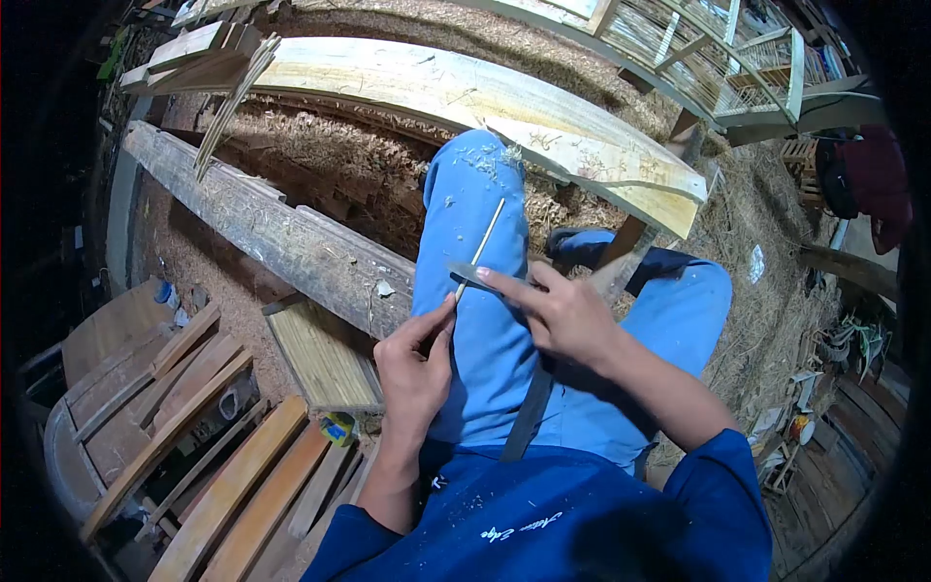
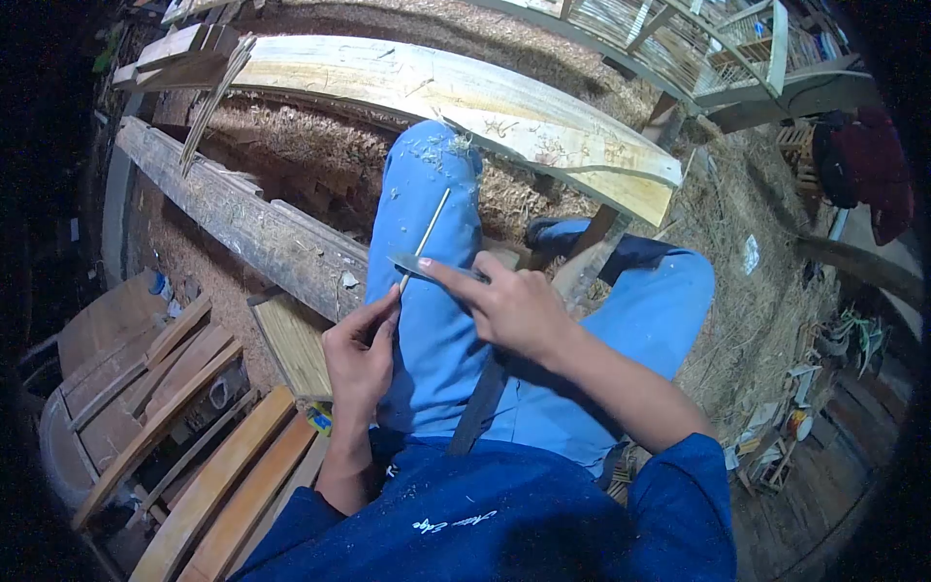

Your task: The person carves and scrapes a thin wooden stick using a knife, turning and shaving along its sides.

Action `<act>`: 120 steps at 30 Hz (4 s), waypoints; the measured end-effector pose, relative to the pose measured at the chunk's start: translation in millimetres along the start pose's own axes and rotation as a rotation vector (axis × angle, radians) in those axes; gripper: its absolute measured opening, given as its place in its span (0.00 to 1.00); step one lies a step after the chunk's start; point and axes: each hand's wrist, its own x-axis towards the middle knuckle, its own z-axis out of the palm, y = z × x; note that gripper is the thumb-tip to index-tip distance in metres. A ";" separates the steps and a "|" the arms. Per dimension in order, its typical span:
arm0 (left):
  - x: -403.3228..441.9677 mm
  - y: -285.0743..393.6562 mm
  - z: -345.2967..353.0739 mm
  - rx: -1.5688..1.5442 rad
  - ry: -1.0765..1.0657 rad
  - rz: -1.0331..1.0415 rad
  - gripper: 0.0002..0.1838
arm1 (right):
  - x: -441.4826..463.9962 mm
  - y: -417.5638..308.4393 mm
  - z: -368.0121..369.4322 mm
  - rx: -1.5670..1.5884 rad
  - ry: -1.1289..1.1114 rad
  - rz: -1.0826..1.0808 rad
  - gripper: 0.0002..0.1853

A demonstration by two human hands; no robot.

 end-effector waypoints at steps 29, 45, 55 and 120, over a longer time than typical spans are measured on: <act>9.7 28.5 -7.5 0.182 -0.010 0.078 0.09 | 23.4 22.5 7.7 0.554 0.427 0.357 0.28; -13.6 22.9 -60.9 0.340 -0.088 0.025 0.12 | 22.8 23.5 15.7 0.502 0.403 0.172 0.29; -16.5 16.8 -48.6 0.297 0.004 0.060 0.10 | 14.4 11.1 16.8 0.431 0.347 0.196 0.26; -11.4 25.1 -42.8 0.300 -0.017 -0.019 0.09 | 9.5 20.0 7.9 0.525 0.147 0.284 0.23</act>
